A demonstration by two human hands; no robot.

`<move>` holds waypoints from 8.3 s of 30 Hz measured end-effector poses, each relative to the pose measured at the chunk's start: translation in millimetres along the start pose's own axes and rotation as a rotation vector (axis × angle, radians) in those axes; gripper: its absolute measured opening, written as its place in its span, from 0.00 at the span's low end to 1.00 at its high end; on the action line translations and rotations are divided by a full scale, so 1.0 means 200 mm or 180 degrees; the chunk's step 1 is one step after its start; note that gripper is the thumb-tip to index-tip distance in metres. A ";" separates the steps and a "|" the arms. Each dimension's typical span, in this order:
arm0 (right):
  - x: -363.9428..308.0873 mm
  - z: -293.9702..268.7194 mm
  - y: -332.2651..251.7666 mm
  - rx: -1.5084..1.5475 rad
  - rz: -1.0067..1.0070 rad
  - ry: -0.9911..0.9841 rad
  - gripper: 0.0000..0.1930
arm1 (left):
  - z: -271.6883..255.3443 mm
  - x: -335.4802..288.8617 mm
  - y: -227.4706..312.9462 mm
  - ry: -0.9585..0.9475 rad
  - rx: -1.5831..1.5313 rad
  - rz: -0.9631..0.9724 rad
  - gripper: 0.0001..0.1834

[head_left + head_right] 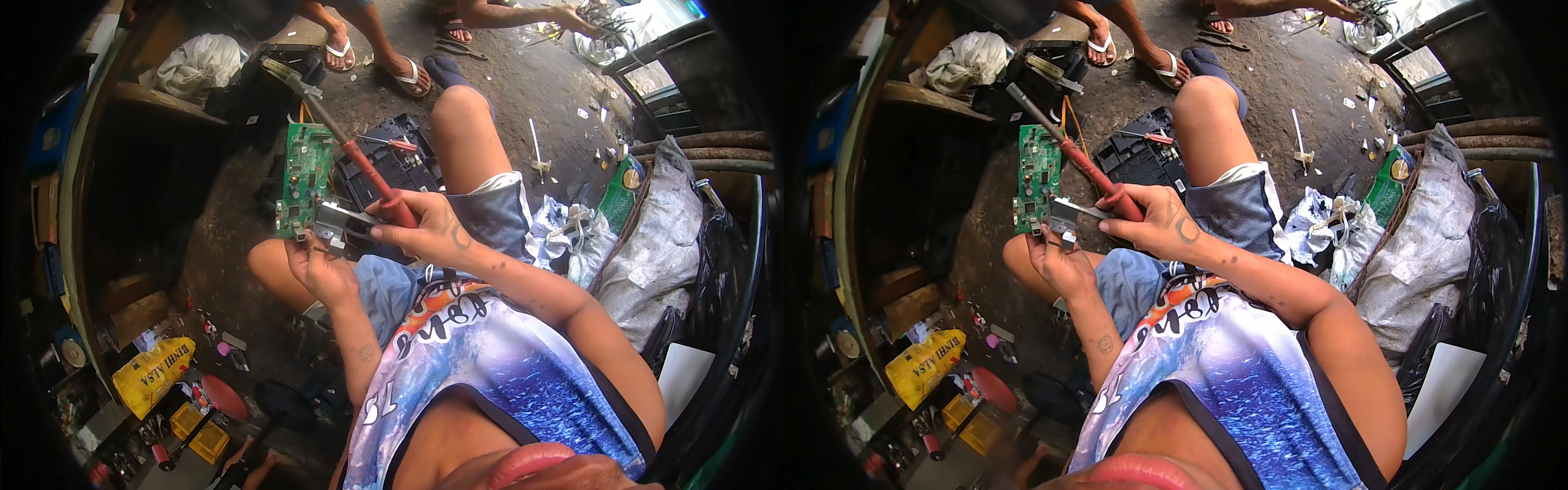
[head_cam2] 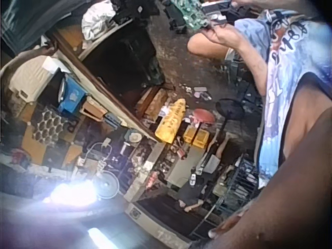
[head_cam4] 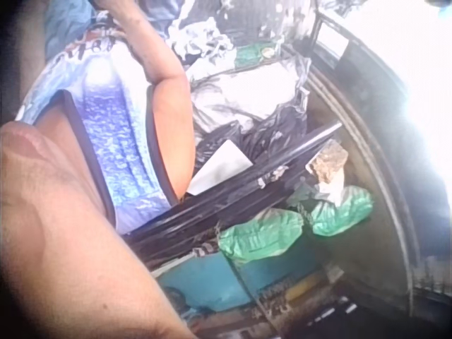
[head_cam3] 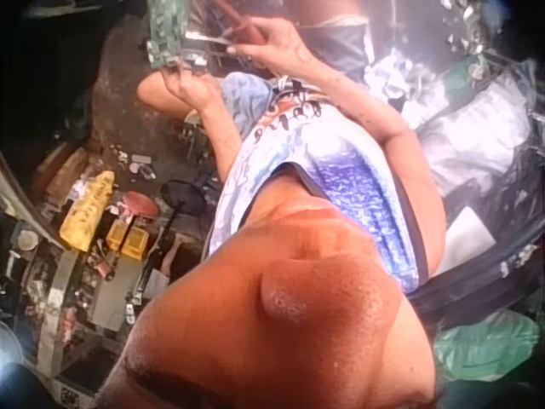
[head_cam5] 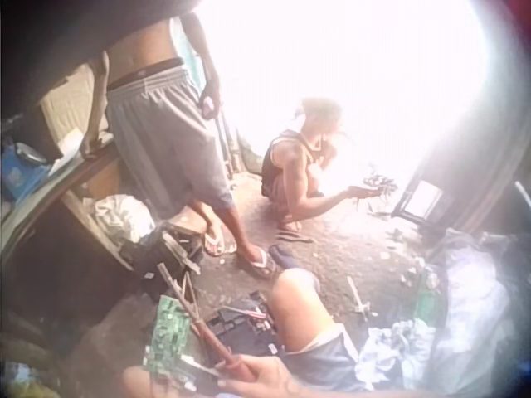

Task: The person sits on the floor and uses a screwdriver and pliers to manipulate components on a green circuit board. They repeatedly pry, twist, and adjust small parts on the board while other people move around in the background.

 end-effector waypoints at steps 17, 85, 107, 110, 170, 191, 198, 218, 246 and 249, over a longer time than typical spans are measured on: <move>0.00 -0.01 0.02 -0.0563 -0.0076 0.0365 0.14 | -0.13 0.09 -0.09 0.0236 -0.0133 -0.0235 0.11; 0.01 -0.57 -0.61 0.1617 -0.4937 0.0017 0.06 | -0.05 0.30 -0.28 -0.0029 0.0782 -0.1390 0.14; 1.07 -1.42 0.47 -0.0898 0.0147 0.2260 0.22 | -0.10 0.43 -0.24 -0.0126 0.0748 -0.1334 0.17; 1.24 -1.59 0.79 -0.1965 0.0531 0.1372 0.28 | -0.11 0.46 -0.19 -0.0212 0.0826 -0.1270 0.16; 0.29 -0.32 -0.44 -0.0958 0.1029 -0.3107 0.34 | 0.17 0.18 0.43 -0.0300 0.0191 0.0275 0.12; 0.01 -0.33 -0.50 -0.0065 0.1239 -0.2857 0.24 | 0.29 -0.14 0.48 -0.0418 0.1264 0.0941 0.12; -0.07 -0.33 -0.36 0.2107 0.2322 -0.2926 0.26 | 0.25 -0.11 0.48 -0.0788 0.1107 0.0671 0.14; -0.04 -0.44 -0.13 0.3210 0.3112 -0.3286 0.30 | 0.27 0.21 0.51 -0.2983 0.0547 -0.0639 0.34; -0.25 -0.32 -0.26 0.1775 0.1933 -0.2369 0.40 | 0.25 0.11 0.39 -0.1419 0.0555 -0.0569 0.28; -0.26 -0.26 -0.33 0.1971 0.1963 -0.2047 0.42 | 0.26 0.07 0.38 -0.1345 0.0716 -0.0442 0.27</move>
Point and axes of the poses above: each hand's wrist, its own x-axis towards the middle knuckle, its own z-axis out of the palm, y = z × x, the point moved 1 cm from there along x, towards the middle knuckle, and after that the axes turned 4 degrees about -z, right-handed, at the moved point
